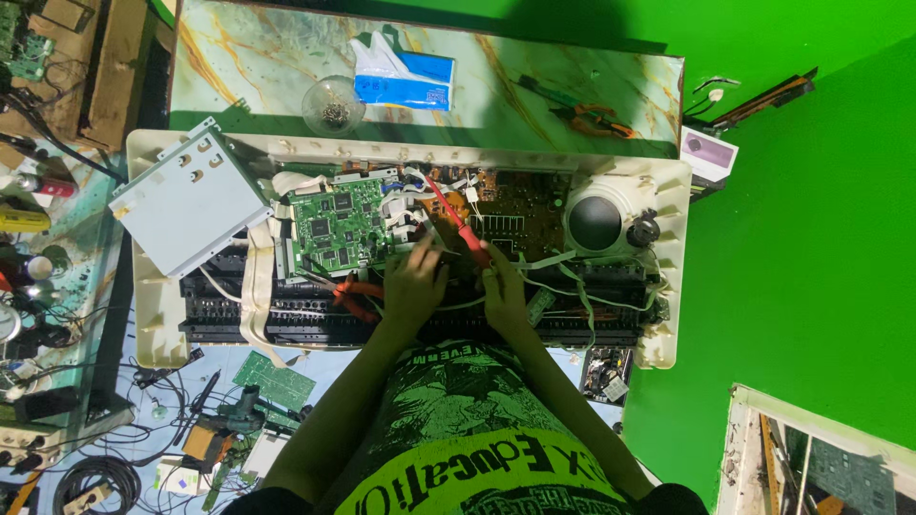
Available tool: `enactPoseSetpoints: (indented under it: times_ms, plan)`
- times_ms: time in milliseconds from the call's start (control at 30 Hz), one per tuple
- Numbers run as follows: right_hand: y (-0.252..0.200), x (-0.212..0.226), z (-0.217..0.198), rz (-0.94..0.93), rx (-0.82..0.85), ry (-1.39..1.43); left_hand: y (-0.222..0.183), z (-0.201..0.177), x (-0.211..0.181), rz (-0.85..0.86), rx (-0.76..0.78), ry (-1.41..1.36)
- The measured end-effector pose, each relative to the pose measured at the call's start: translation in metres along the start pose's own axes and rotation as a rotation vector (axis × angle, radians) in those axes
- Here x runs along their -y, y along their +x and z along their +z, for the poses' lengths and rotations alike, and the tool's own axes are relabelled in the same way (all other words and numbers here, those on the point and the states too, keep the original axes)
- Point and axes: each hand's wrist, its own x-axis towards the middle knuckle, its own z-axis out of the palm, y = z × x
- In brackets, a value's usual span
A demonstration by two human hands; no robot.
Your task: The person uses a screwdriver and pliers to manipulate internal circuit boards and wiring of a keyboard.
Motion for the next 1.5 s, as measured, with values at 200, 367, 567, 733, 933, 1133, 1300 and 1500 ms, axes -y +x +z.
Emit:
enactPoseSetpoints:
  times_ms: [200, 367, 567, 733, 933, 1133, 1300, 1500]
  plan:
    - [0.004, 0.003, 0.001, -0.036, -0.035, 0.205, -0.013, -0.003, 0.007, -0.027, 0.111, 0.033]
    - [0.011, -0.007, 0.005, 0.049, -0.076, 0.229, -0.021, -0.005, 0.009, 0.013, 0.07, 0.021]
    - [0.016, -0.002, 0.011, 0.101, 0.119, 0.197, -0.022, -0.007, 0.007, 0.03, 0.116, 0.052]
    - [0.008, -0.013, 0.013, 0.118, 0.308, 0.051, -0.021, -0.013, 0.01, 0.076, 0.091, 0.008]
    - [0.005, -0.036, 0.008, 0.026, 0.235, 0.079, -0.023, -0.012, 0.007, 0.034, -0.018, -0.016]
    - [0.019, -0.028, -0.002, 0.165, -0.089, 0.136, -0.017, 0.004, 0.009, 0.032, 0.02, -0.093]
    - [0.022, -0.027, -0.015, 0.143, -0.167, 0.157, 0.003, 0.024, 0.008, 0.085, 0.092, 0.088]
    - [0.017, -0.03, -0.015, 0.144, -0.126, 0.066, 0.005, 0.038, 0.008, 0.098, 0.181, 0.342]
